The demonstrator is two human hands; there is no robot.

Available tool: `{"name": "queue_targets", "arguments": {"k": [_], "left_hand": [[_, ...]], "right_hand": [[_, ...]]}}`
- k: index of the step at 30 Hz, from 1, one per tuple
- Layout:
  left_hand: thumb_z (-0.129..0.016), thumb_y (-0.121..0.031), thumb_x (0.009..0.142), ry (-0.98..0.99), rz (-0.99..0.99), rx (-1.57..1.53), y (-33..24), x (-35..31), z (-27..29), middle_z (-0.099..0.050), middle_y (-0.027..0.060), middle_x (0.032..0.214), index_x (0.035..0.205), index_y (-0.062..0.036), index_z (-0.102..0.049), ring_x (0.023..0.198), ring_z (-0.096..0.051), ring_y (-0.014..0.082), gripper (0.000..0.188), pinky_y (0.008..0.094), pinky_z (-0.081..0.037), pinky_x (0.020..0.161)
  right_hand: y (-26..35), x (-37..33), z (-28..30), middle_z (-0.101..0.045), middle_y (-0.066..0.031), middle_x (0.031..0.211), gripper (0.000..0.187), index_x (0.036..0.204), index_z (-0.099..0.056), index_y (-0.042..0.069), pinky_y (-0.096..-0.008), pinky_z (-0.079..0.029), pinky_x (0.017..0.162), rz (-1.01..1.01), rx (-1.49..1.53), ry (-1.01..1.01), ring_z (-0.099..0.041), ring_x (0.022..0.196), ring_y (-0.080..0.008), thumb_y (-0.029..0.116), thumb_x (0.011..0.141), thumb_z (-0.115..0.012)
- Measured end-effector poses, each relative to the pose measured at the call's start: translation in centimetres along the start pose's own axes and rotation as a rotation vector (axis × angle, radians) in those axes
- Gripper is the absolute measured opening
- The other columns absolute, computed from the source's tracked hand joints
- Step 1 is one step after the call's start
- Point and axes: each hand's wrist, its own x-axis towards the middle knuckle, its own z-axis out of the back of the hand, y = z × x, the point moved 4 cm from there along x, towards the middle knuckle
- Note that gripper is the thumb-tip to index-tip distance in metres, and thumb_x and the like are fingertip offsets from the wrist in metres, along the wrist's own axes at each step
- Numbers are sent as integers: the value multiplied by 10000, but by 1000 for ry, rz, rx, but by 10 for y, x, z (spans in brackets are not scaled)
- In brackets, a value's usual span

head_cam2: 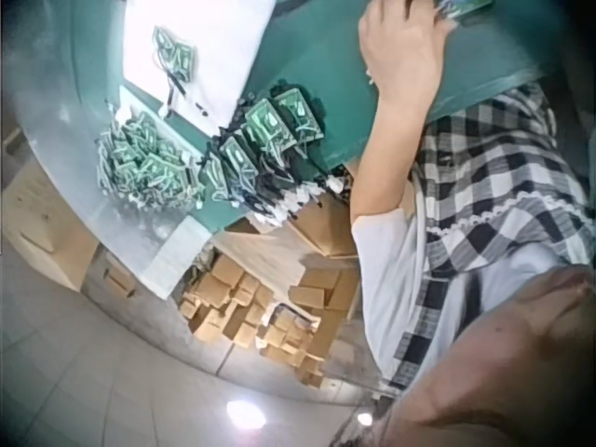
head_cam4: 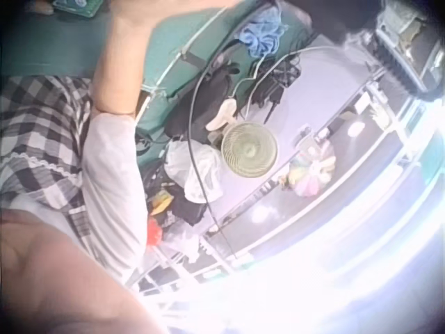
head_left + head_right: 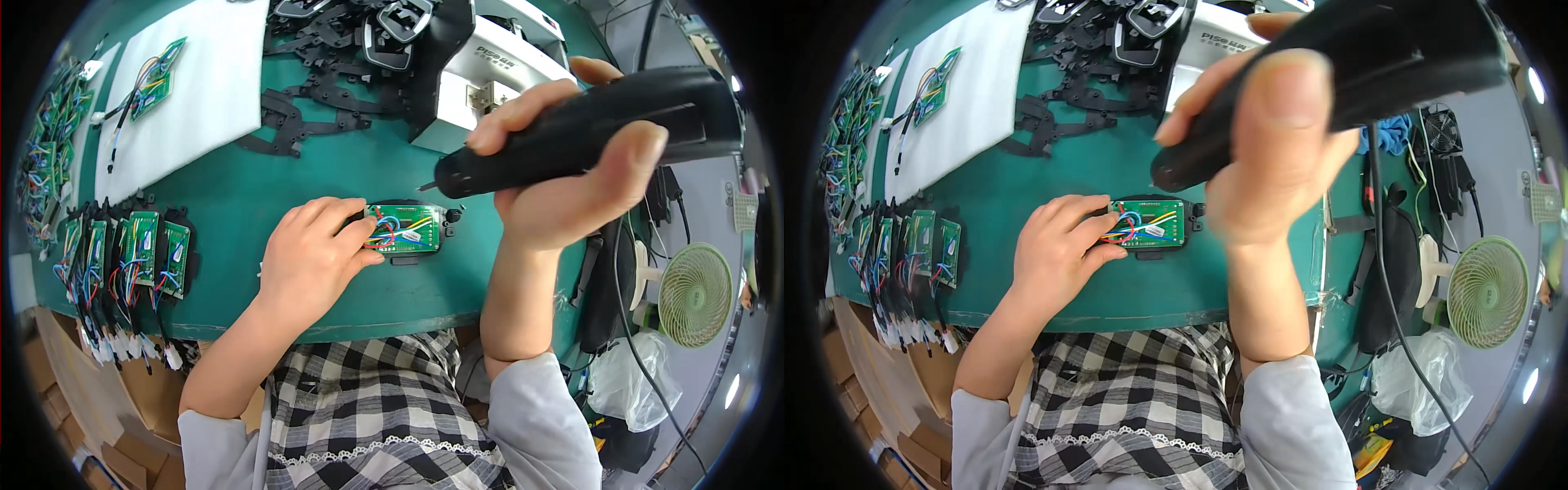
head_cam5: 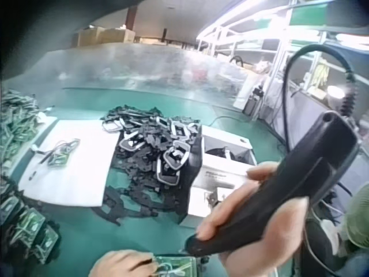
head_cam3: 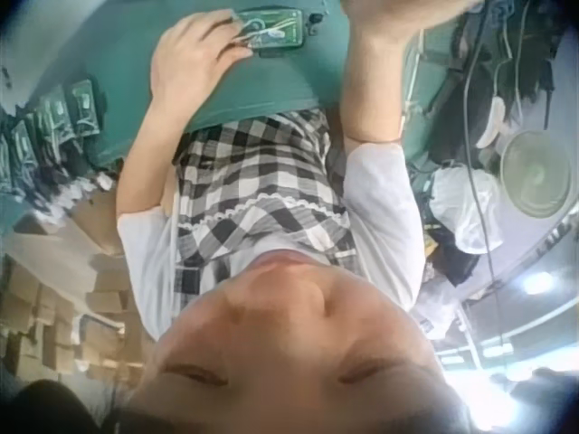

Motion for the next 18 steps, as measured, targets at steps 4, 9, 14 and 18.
{"name": "queue_targets", "arguments": {"k": [4,9,14,18], "left_hand": [[-772,-267,661,-14,-2,-7,1,-1,1,-639,47,1066,928,-75,-679,973,-604,248,342,384,-468,798],[-765,-256,664,-5,-7,-10,1,0,2,-635,40,1049,922,-76,-674,969,-601,228,327,372,-467,797],[-769,-217,644,-2,-1,8,1,-2,2,-626,41,1047,930,-64,-669,980,-593,203,339,346,-466,805],[-770,-210,637,-19,74,-84,1,-1,1,-619,43,1037,932,-60,-667,983,-591,208,347,345,-478,793]], "right_hand": [[-23,-12,-18,-574,-147,607,763,1099,-409,-81,-283,-444,402,24,-138,182,-554,431,-208,642,858,-451],[-30,-20,-33,-578,-135,594,708,1057,-439,-87,-245,-437,394,82,-165,249,-556,425,-168,583,851,-536],[-35,-31,-42,-576,-115,598,701,1044,-441,-86,-238,-443,401,16,-97,314,-553,433,-150,566,834,-590],[-36,-33,-46,-575,-115,587,711,1053,-438,-81,-235,-432,401,0,-146,376,-550,436,-148,586,840,-558]]}}
